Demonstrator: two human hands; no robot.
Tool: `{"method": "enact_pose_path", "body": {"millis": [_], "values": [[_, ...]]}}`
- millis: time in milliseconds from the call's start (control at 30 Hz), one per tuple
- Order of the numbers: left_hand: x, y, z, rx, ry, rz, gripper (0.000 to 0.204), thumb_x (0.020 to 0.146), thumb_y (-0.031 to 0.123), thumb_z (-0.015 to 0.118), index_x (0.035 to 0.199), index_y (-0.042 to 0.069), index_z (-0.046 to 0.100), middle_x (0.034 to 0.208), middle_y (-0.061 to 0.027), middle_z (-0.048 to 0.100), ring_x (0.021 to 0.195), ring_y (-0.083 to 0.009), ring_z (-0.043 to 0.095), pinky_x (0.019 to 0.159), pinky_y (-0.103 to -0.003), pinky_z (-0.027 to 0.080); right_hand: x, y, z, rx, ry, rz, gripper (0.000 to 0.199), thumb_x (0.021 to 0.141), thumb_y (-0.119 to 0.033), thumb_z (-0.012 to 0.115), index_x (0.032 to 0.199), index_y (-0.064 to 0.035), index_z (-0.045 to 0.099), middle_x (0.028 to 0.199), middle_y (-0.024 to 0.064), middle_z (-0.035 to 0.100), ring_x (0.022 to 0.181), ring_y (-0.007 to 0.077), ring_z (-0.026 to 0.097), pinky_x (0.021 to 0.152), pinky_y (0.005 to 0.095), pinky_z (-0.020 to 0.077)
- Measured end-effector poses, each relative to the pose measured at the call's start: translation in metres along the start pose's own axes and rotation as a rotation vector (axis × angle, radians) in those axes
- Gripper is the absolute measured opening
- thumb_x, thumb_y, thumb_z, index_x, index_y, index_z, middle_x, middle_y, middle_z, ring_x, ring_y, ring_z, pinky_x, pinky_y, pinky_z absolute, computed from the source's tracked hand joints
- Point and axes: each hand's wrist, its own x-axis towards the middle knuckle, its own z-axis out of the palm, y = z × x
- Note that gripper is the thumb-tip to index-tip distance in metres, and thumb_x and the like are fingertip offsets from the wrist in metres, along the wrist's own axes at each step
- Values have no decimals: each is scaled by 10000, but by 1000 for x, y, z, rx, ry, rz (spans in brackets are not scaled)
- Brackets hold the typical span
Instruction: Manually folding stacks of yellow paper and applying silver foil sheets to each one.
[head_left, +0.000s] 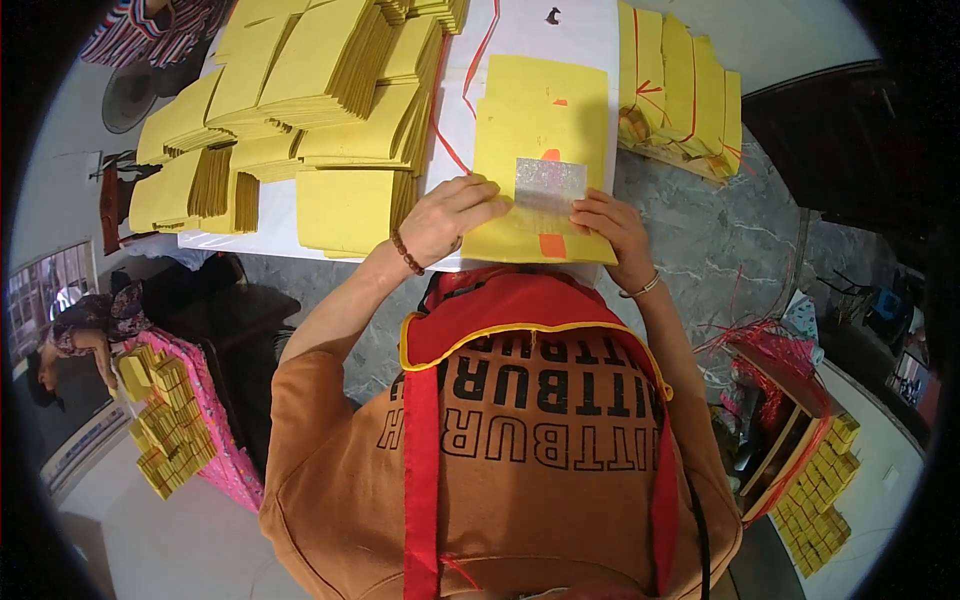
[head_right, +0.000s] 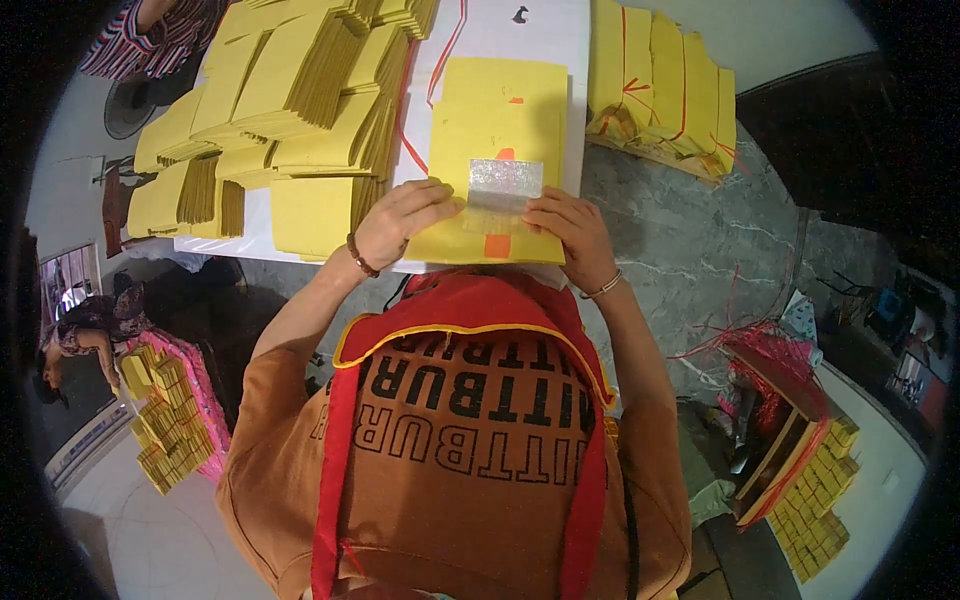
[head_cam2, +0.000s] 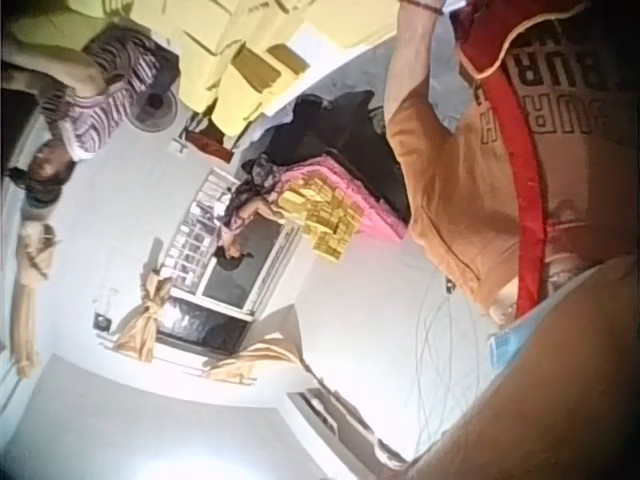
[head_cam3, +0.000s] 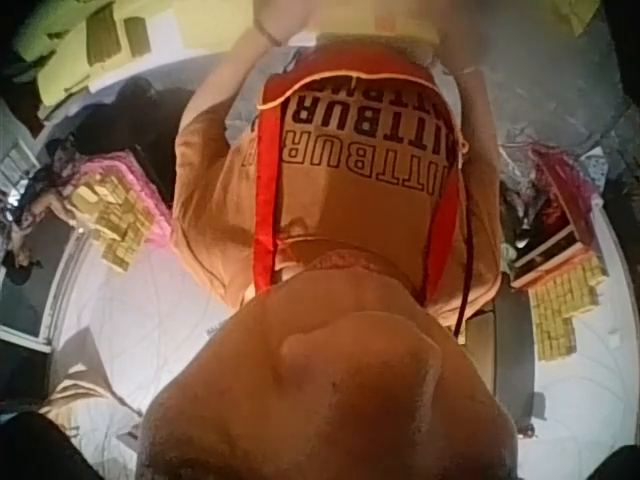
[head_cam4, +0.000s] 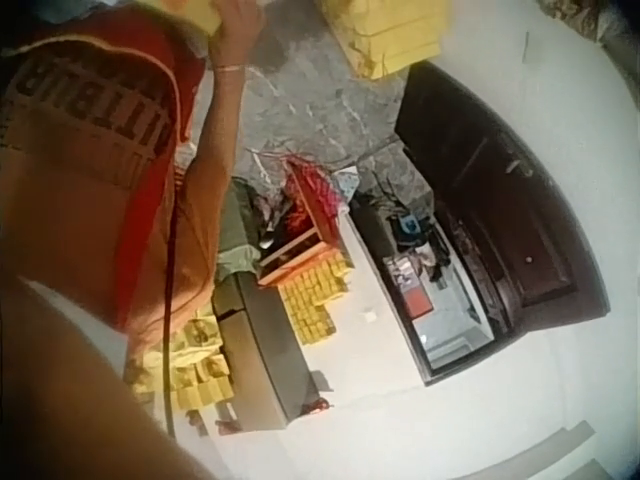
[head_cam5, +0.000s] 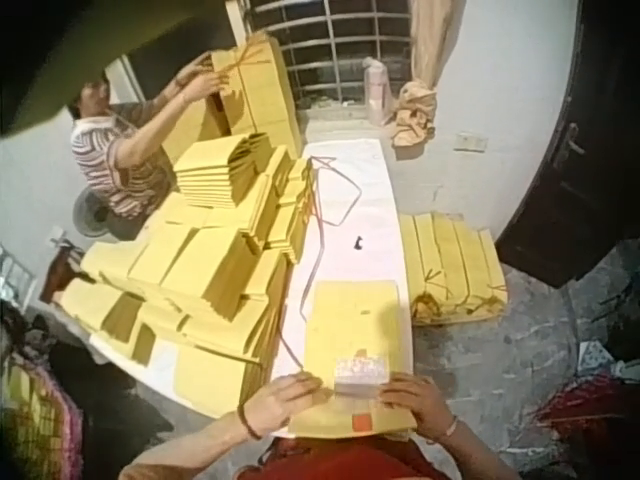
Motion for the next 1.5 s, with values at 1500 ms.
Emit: {"method": "enact_pose_path", "body": {"millis": [1500], "values": [[57,-38,12,-818,170,-1018,383,827,140,642,1122,11,436,912,-134,617,783,-176,595,654,-307,475,48,20,30,405,310,715,381,764,-167,654,1124,-53,610,839,109,667,681,119,601,647,258,471]]}}
